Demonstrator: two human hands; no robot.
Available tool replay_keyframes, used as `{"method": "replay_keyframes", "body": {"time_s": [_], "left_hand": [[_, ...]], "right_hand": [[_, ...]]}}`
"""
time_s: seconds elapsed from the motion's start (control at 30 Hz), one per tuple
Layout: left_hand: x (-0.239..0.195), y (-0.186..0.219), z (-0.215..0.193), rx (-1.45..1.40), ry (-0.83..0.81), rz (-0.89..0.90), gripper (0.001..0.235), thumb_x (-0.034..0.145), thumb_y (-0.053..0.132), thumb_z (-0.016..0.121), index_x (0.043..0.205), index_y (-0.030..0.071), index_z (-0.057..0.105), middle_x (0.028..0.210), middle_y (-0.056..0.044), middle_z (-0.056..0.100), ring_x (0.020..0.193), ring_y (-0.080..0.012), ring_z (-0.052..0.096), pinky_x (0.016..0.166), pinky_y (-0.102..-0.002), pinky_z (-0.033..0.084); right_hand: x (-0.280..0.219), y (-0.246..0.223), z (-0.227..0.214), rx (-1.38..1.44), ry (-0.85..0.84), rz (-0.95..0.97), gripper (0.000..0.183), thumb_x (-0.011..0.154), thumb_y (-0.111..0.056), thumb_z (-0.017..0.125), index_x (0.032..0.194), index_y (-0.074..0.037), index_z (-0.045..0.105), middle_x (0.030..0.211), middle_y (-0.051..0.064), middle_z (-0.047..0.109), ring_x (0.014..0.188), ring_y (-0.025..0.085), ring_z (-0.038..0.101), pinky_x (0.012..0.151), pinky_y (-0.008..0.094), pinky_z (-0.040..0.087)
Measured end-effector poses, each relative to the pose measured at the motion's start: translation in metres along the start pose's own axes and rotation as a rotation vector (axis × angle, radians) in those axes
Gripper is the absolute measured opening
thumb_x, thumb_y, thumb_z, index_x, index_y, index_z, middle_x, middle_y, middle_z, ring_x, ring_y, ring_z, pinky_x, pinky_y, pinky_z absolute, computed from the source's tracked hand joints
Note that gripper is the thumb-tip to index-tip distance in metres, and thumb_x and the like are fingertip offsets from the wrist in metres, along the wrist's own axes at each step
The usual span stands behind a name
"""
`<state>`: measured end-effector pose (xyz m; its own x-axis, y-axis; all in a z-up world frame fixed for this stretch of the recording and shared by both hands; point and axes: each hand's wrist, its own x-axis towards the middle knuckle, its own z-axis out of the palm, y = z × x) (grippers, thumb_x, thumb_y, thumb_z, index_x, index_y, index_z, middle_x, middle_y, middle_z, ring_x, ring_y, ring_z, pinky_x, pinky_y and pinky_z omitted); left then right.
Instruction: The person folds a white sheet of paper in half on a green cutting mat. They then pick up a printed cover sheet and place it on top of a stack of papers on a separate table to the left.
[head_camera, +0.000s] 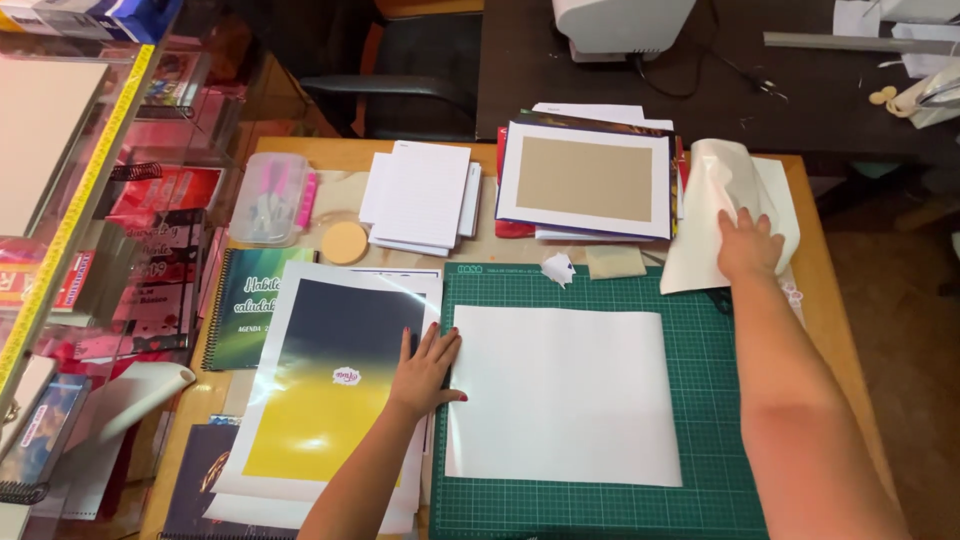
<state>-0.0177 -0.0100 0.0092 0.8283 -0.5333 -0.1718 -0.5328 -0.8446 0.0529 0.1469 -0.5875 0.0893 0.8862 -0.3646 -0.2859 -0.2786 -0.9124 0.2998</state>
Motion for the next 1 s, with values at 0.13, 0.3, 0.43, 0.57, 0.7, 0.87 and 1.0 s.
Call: {"method": "replay_keyframes", "body": {"time_s": [0.13, 0.3, 0.43, 0.57, 0.7, 0.87, 1.0], "left_hand": [[-0.003, 0.008, -0.028, -0.084, -0.134, -0.098, 0.111, 0.070, 0.077, 0.066, 0.159, 0.022, 0.028, 0.167, 0.007, 0.024, 0.156, -0.0272, 0.012, 0.125, -0.065, -0.004], [-0.005, 0.010, -0.030, -0.061, -0.112, -0.086, 0.109, 0.071, 0.074, 0.069, 0.158, 0.021, 0.030, 0.165, 0.006, 0.027, 0.156, -0.0274, 0.015, 0.125, -0.066, -0.001], [-0.002, 0.010, -0.027, -0.050, -0.090, -0.087, 0.110, 0.069, 0.074, 0.070, 0.157, 0.021, 0.033, 0.165, 0.006, 0.029, 0.156, -0.0269, 0.016, 0.126, -0.065, -0.001], [-0.001, 0.007, -0.022, -0.036, -0.069, -0.073, 0.111, 0.067, 0.076, 0.070, 0.156, 0.019, 0.034, 0.163, 0.004, 0.031, 0.155, -0.0272, 0.017, 0.125, -0.067, 0.000], [-0.003, 0.009, -0.027, -0.064, -0.051, -0.072, 0.111, 0.067, 0.072, 0.075, 0.155, 0.017, 0.035, 0.162, 0.001, 0.033, 0.155, -0.0287, 0.018, 0.125, -0.067, -0.001], [-0.004, 0.014, -0.026, -0.073, -0.063, -0.091, 0.111, 0.068, 0.072, 0.075, 0.155, 0.017, 0.036, 0.162, 0.001, 0.033, 0.155, -0.0295, 0.017, 0.125, -0.067, -0.001], [-0.008, 0.017, -0.025, -0.090, -0.054, -0.098, 0.111, 0.069, 0.071, 0.076, 0.156, 0.016, 0.035, 0.162, -0.001, 0.033, 0.156, -0.0304, 0.016, 0.125, -0.067, -0.001]], "right_hand": [[0.053, 0.021, 0.085, 0.096, 0.130, -0.007, 0.071, 0.096, -0.021, 0.052, 0.161, -0.043, 0.033, 0.175, 0.005, 0.017, 0.156, 0.041, 0.015, 0.110, 0.063, 0.034], [0.010, 0.028, 0.060, 0.170, 0.273, -0.106, 0.067, 0.095, -0.036, 0.062, 0.160, -0.033, 0.043, 0.177, 0.009, 0.012, 0.159, 0.041, 0.010, 0.119, 0.060, 0.029], [-0.062, -0.014, 0.035, 0.296, 0.626, -0.356, 0.055, 0.090, -0.016, 0.071, 0.143, -0.008, 0.067, 0.166, 0.027, 0.040, 0.147, 0.054, 0.037, 0.116, 0.062, 0.036], [-0.115, -0.053, 0.070, 0.342, 0.732, -0.499, 0.036, 0.088, -0.023, 0.072, 0.124, -0.019, 0.073, 0.137, 0.011, 0.063, 0.134, 0.040, 0.055, 0.107, 0.053, 0.046], [-0.149, -0.061, 0.144, 0.386, 0.577, -0.276, 0.028, 0.090, -0.037, 0.068, 0.116, -0.029, 0.072, 0.131, -0.007, 0.060, 0.128, 0.023, 0.054, 0.103, 0.046, 0.046], [-0.226, -0.066, 0.184, 0.535, 0.536, -0.022, 0.025, 0.090, -0.033, 0.071, 0.115, -0.030, 0.072, 0.121, -0.005, 0.060, 0.111, 0.027, 0.058, 0.091, 0.046, 0.049], [-0.274, -0.070, 0.212, 0.613, 0.501, 0.105, 0.034, 0.087, -0.034, 0.073, 0.120, -0.029, 0.070, 0.129, -0.004, 0.058, 0.113, 0.030, 0.059, 0.090, 0.049, 0.050]]}}
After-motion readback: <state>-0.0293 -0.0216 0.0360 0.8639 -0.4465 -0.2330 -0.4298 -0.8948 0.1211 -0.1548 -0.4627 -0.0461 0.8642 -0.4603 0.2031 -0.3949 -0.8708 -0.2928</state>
